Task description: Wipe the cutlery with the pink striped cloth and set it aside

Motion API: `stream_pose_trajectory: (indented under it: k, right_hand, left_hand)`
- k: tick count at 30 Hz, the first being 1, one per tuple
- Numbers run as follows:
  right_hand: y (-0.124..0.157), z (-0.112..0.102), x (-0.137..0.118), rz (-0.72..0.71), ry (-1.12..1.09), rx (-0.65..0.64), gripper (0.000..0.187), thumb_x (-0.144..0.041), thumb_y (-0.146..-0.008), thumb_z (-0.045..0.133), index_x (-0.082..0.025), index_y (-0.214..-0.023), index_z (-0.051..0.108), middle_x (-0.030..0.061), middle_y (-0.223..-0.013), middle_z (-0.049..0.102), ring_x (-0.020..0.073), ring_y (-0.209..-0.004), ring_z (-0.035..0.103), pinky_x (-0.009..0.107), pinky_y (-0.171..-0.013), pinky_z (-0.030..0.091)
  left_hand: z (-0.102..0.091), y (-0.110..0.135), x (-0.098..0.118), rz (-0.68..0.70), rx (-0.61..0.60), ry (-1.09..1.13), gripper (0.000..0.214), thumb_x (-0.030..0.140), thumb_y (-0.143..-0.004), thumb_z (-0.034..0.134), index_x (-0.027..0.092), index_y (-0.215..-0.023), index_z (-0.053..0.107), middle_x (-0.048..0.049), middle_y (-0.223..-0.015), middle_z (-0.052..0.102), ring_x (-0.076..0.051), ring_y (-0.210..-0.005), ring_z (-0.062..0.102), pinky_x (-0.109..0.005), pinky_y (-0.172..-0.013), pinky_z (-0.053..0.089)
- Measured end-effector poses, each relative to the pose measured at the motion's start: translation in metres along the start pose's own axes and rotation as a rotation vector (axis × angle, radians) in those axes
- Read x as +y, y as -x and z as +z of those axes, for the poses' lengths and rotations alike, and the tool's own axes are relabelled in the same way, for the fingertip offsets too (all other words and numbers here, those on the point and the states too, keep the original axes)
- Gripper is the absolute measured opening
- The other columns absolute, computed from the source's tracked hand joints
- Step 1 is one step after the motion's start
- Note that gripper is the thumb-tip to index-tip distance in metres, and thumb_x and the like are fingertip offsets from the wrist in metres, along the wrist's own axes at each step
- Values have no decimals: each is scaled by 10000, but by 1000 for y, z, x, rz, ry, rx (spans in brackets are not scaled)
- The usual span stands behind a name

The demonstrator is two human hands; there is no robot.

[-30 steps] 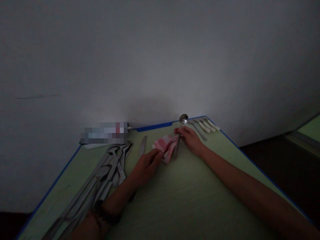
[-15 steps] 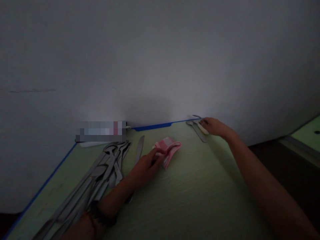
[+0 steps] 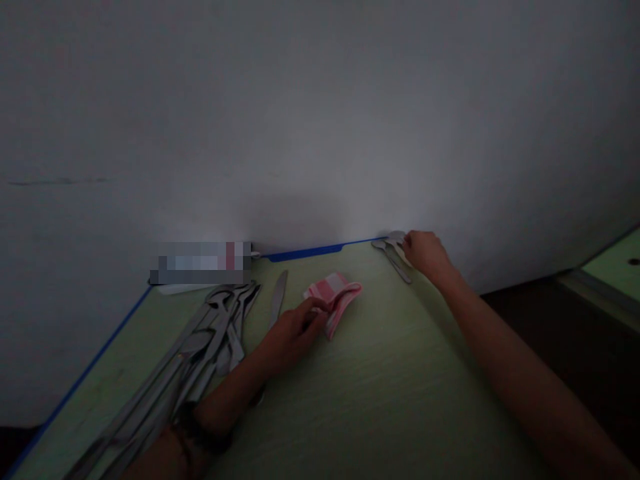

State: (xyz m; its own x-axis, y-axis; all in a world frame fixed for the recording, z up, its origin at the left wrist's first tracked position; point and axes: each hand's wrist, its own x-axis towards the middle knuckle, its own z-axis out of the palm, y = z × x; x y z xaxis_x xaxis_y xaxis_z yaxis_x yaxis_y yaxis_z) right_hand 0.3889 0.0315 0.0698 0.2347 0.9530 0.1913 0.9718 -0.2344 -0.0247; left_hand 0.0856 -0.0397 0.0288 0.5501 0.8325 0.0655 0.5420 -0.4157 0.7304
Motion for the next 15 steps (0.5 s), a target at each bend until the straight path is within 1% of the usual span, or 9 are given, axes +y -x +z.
stream_pose_trajectory:
  k: [4, 9, 15]
  right_hand:
    - [5, 2, -7, 21, 22, -3, 375, -276, -901, 335, -87, -1000, 643, 224, -994, 644, 273, -919, 625, 347, -797, 436]
    - [5, 5, -17, 6, 43, -4, 393, -262, -908, 309, -94, -972, 658, 218, -976, 652, 280, -905, 632, 348, -764, 452]
    - [-5, 7, -33, -48, 112, -37, 336, -151, -880, 342, -89, -993, 653, 219, -994, 649, 255, -944, 633, 304, -765, 460]
  left_hand:
    - [-1, 0, 2, -2, -7, -7, 277, 391, -911, 352, 193, -1005, 521, -15, -791, 654, -154, -649, 569, -241, -590, 369]
    - [-2, 0, 3, -17, -14, -11, 288, 394, -910, 350, 189, -1020, 519, -14, -758, 654, -157, -627, 569, -247, -579, 367]
    - [-1, -1, 2, -18, -17, -9, 283, 383, -906, 357, 185, -1019, 524, -16, -755, 649, -154, -641, 573, -244, -579, 375]
